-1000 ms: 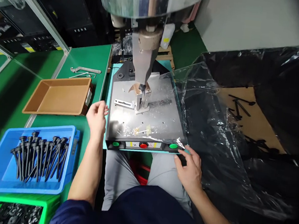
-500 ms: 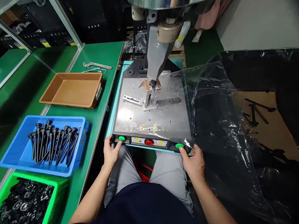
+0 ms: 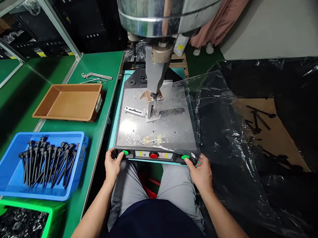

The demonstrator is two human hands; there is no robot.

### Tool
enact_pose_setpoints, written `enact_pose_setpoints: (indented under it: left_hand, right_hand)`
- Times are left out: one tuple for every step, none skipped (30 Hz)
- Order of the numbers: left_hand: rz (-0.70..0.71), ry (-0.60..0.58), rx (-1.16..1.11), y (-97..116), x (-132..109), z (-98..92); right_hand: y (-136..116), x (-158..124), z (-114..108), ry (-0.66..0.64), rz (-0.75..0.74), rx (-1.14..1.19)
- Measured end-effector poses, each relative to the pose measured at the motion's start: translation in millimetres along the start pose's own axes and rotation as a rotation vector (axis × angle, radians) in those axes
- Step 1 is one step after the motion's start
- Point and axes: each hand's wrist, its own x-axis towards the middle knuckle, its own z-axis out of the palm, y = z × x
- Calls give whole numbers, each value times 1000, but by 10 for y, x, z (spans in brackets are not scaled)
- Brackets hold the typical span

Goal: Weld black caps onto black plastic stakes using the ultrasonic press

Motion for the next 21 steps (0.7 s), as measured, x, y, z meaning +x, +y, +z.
enact_pose_setpoints:
  left_hand:
    - [1, -9, -18, -5, -1, 0]
    - [4, -24, -41, -9, -1, -5]
    - [8, -41, -63, -11, -1, -13]
    - [11, -57, -81, -12, -1, -23]
    - [11, -72, -95, -12, 0, -35]
    - [10, -84, -107, -13, 1, -47]
    - [6, -92, -120, -15, 4, -56]
    - [3, -97, -136, -18, 8, -64]
    - [0, -98, -153, -22, 12, -68]
    - [-8, -96, -165, -26, 18, -71]
    - [-20, -92, -167, -26, 22, -73]
    - [-35, -78, -158, -20, 26, -75]
    - [-47, -50, -138, -4, 27, -78]
    - [-50, -8, -115, 27, 25, -82]
    - [-36, 47, -91, 74, 19, -86]
    - [6, 110, -68, 141, 9, -88]
    - [72, 173, -50, 227, -1, -87]
    - [155, 216, -40, 330, -12, -78]
    - [239, 229, -39, 447, -19, -57]
    - [312, 212, -50, 573, -19, -23]
    - [365, 167, -69, 703, -8, 26]
  right_hand:
    - [-6, 4, -9, -12, 7, 12]
    - [-15, 7, -21, -26, 7, 27]
    - [-25, 8, -35, -41, 1, 41]
    - [-35, 8, -49, -56, -10, 50]
    - [-43, 5, -64, -70, -21, 51]
    - [-50, 1, -78, -82, -29, 48]
    - [-53, -3, -90, -91, -36, 42]
    - [-55, -8, -99, -98, -38, 36]
    - [-54, -12, -105, -103, -40, 33]
    - [-51, -16, -108, -105, -41, 35]
    - [-46, -19, -108, -106, -41, 38]
    - [-40, -20, -106, -106, -37, 42]
    - [-33, -21, -104, -107, -28, 47]
    - [-24, -21, -103, -109, -15, 52]
    - [-16, -20, -102, -114, 2, 56]
    - [-7, -19, -103, -120, 19, 58]
    - [0, -16, -105, -127, 30, 60]
    - [7, -14, -108, -136, 35, 63]
    - [11, -12, -110, -142, 36, 64]
    - [14, -11, -111, -147, 33, 63]
    - [13, -12, -109, -147, 29, 60]
